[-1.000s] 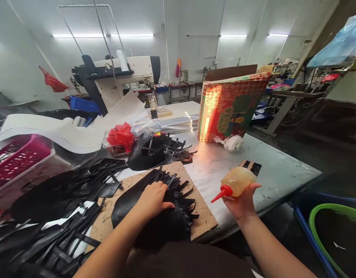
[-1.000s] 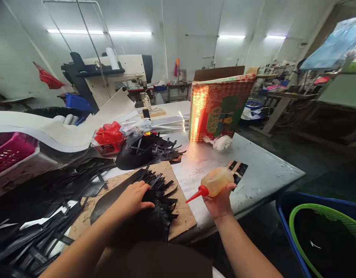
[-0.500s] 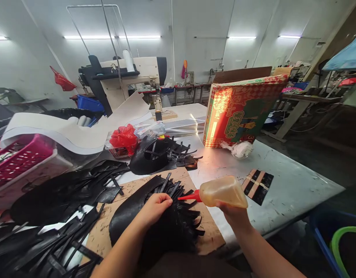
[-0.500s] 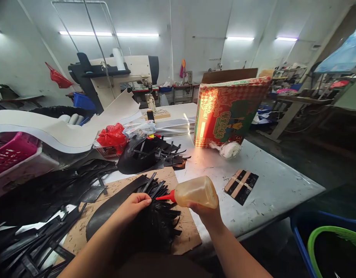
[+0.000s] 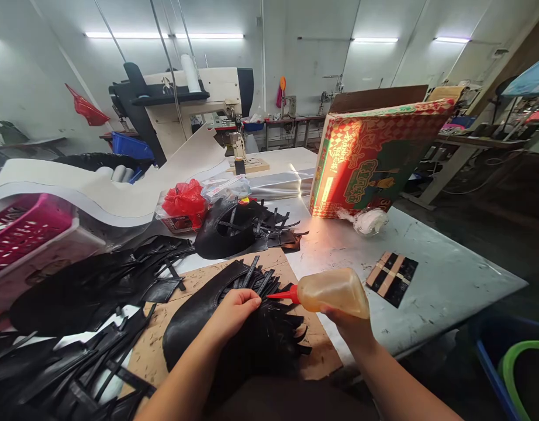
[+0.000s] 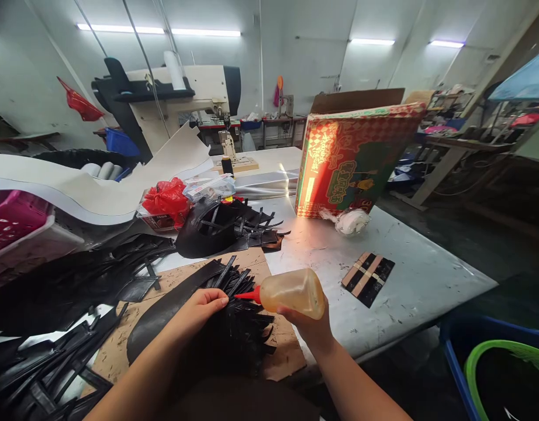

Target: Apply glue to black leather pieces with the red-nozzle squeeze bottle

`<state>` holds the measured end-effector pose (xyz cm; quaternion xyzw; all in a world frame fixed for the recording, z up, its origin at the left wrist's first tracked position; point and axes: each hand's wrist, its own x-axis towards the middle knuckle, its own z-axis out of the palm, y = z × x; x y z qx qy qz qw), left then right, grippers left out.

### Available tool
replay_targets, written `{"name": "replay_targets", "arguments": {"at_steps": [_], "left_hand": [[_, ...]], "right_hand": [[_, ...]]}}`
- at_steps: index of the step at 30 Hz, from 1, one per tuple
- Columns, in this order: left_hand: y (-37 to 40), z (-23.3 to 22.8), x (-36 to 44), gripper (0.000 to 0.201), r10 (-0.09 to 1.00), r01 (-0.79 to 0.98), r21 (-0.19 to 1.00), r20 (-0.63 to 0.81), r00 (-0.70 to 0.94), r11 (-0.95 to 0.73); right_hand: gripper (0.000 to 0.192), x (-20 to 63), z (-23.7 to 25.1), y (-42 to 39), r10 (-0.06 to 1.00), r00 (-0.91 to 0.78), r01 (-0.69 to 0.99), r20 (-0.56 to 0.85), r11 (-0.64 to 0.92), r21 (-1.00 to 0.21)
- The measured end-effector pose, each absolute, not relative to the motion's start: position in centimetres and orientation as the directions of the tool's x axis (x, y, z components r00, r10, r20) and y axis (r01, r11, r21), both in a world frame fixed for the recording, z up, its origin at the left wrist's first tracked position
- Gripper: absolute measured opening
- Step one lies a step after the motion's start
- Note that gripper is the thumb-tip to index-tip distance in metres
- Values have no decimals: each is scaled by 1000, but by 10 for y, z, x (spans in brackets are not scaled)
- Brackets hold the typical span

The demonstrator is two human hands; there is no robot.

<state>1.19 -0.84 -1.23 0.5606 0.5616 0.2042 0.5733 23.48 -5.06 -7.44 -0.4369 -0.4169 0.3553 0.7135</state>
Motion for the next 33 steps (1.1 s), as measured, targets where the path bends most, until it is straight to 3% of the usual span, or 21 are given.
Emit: {"name": "replay_targets", "arguments": {"at_steps": [9, 21, 27, 31, 33], "left_hand": [[-8, -16, 12, 32, 867, 374, 878, -414, 277, 299], [-8, -16, 10, 31, 882, 345, 897, -379, 280, 277], [-13, -7, 9, 25, 884, 430, 876, -365, 293, 220], [-9, 17, 2, 27, 893, 618, 786, -268, 362, -14], [2, 26, -3, 31, 931, 773, 620, -184, 315, -139]], "right_hand": [[43, 235, -80, -49, 888, 389, -164, 245, 328, -930], [47, 242, -94, -55, 961, 265, -365, 82, 179, -914], [53, 248, -92, -56, 977, 213, -537, -6, 112, -836], [52, 260, -75, -38, 976, 214, -622, -36, 107, -776], [50, 264, -65, -24, 982, 183, -681, -43, 95, -726]]}}
